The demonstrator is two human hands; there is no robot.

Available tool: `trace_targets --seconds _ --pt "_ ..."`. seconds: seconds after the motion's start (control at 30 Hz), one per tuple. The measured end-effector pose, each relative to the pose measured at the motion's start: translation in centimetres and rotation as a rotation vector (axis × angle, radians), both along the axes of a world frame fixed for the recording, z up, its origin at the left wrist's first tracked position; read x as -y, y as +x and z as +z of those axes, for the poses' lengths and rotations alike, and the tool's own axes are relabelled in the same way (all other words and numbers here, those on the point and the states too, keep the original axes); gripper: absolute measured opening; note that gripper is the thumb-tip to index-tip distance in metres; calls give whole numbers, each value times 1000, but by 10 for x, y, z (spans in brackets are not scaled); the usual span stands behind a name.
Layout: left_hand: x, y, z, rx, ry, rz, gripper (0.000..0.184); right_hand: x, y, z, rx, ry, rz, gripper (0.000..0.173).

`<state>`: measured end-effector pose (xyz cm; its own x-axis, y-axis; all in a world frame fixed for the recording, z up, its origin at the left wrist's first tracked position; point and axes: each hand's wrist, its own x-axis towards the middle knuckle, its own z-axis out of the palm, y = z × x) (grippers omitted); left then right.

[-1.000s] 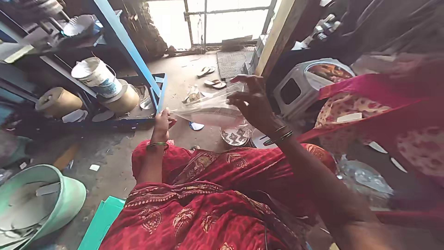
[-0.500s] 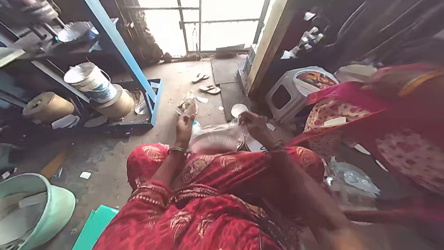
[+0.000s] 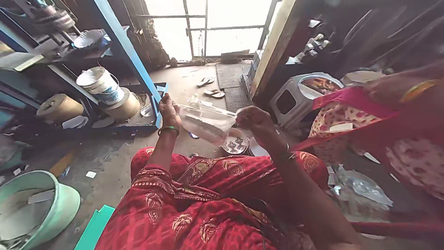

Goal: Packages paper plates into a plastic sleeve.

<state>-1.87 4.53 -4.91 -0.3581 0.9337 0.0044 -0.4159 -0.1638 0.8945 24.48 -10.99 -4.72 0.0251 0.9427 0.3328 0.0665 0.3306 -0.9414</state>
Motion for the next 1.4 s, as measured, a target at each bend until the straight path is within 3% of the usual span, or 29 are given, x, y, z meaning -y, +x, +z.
trace_targets --seconds 0.07,0.13,0.23,0.33,0.4,0.5,0.53,0.6,0.7,0.77,0.83,0.9,0.97,1.03,1.13,1.17,1.27,1.4 --pt "-7 9 6 10 2 12 29 13 -10 14 220 -7 26 14" --pt "-5 20 16 15 7 -49 35 28 -17 27 387 110 209 10" --pt "7 38 34 -36 24 -262 26 38 -19 49 269 253 442 11" --pt "28 44 56 -90 215 -710 13 5 -9 52 164 176 133 17" --pt "41 48 76 -229 275 -888 14 -37 -1 42 293 137 55 35" --pt "54 58 101 -475 376 -1005 16 -62 -15 45 540 89 167 72" --pt "54 63 104 -560 430 -1018 17 -63 -24 53 588 79 181 70" --pt "54 73 106 -685 489 -961 13 -63 -34 61 642 144 140 48" --pt "56 83 103 -847 537 -748 20 -62 -36 60 689 207 24 19" --pt "61 77 93 -924 673 -631 34 -65 -30 41 653 209 -63 14" --pt "83 64 84 -988 740 -595 66 -58 -21 30 578 166 -146 18" --pt "121 57 66 -1124 612 -664 109 -51 -12 26 573 175 -204 21" --pt "145 55 36 -1255 390 -732 126 -46 -8 28 566 129 -227 18" --pt "142 49 12 -1388 194 -699 111 -43 -6 31 516 105 -238 20" --pt "116 28 0 -1578 8 -723 50 -52 7 21 460 198 -213 24" --pt "107 22 -2 -1607 44 -723 42 -56 13 17 456 243 -201 25" --pt "82 11 2 -1621 257 -623 31 -58 26 7 414 227 -193 28" --pt "40 -2 13 -1923 439 -540 31 -55 44 -11 227 43 -160 33"
